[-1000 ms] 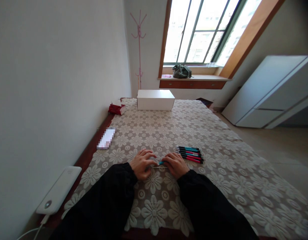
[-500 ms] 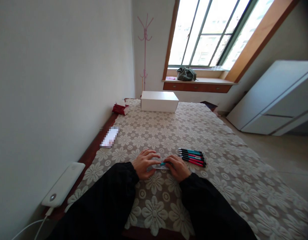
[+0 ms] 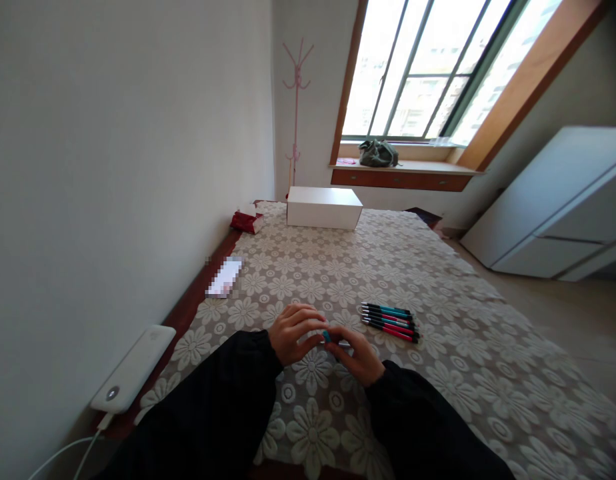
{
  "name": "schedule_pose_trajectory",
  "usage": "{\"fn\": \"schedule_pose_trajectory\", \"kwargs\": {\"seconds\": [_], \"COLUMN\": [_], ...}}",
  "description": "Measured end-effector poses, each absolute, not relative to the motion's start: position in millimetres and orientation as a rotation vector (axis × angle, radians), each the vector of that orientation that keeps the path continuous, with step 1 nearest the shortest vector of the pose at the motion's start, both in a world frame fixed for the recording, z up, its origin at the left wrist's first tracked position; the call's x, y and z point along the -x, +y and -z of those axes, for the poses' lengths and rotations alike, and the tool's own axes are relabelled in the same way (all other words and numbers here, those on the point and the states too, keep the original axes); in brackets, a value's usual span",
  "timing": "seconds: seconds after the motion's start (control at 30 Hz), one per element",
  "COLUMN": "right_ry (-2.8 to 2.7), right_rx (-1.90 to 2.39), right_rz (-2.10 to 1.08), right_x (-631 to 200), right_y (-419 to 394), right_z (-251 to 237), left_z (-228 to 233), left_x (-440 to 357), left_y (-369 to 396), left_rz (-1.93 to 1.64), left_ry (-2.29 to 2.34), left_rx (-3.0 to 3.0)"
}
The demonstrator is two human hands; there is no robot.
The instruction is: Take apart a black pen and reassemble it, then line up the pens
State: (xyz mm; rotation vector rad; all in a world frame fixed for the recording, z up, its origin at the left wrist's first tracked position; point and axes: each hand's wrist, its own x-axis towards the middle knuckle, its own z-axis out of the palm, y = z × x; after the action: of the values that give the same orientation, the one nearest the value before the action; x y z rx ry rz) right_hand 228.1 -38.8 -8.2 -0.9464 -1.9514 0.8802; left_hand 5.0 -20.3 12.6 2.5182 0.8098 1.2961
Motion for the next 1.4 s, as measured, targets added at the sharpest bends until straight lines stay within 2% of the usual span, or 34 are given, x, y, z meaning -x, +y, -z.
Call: {"fn": "schedule_pose_trajectory", "kwargs": {"seconds": [0.13,0.37,0.63,0.93,1.4], "right_ry": [-1.705,-1.713,-1.605,-1.547,-1.593], "right_rx": [0.911,0.916,0.932,0.904,0.911], "right_rz": [-0.979,-0.871,-0.823,-0.731,-0.764], "right_x": [-228.2,-231.4,-228.6,-232.2,-230.4], "right_y": [-39.5,-41.7,-41.7,-40.4,-39.7], "right_z": [8.8,9.8,3.7,1.0,4.3], "left_z": [-13.7,-12.5,-11.5,-7.3,-6.6], "left_x": [-5.3,-4.8,3.9,20.4,21.2], "left_y": [-21.2,-17.1,-8.4,9.4,7.7], "left_rz": [-1.335,-1.167,-1.229,-1.097,-0.768], "left_ry": [0.867,0.942,1.050,1.280,1.147], "left_rx": [-2.501,-2.548,-2.465,-2.424,-2.565]}}
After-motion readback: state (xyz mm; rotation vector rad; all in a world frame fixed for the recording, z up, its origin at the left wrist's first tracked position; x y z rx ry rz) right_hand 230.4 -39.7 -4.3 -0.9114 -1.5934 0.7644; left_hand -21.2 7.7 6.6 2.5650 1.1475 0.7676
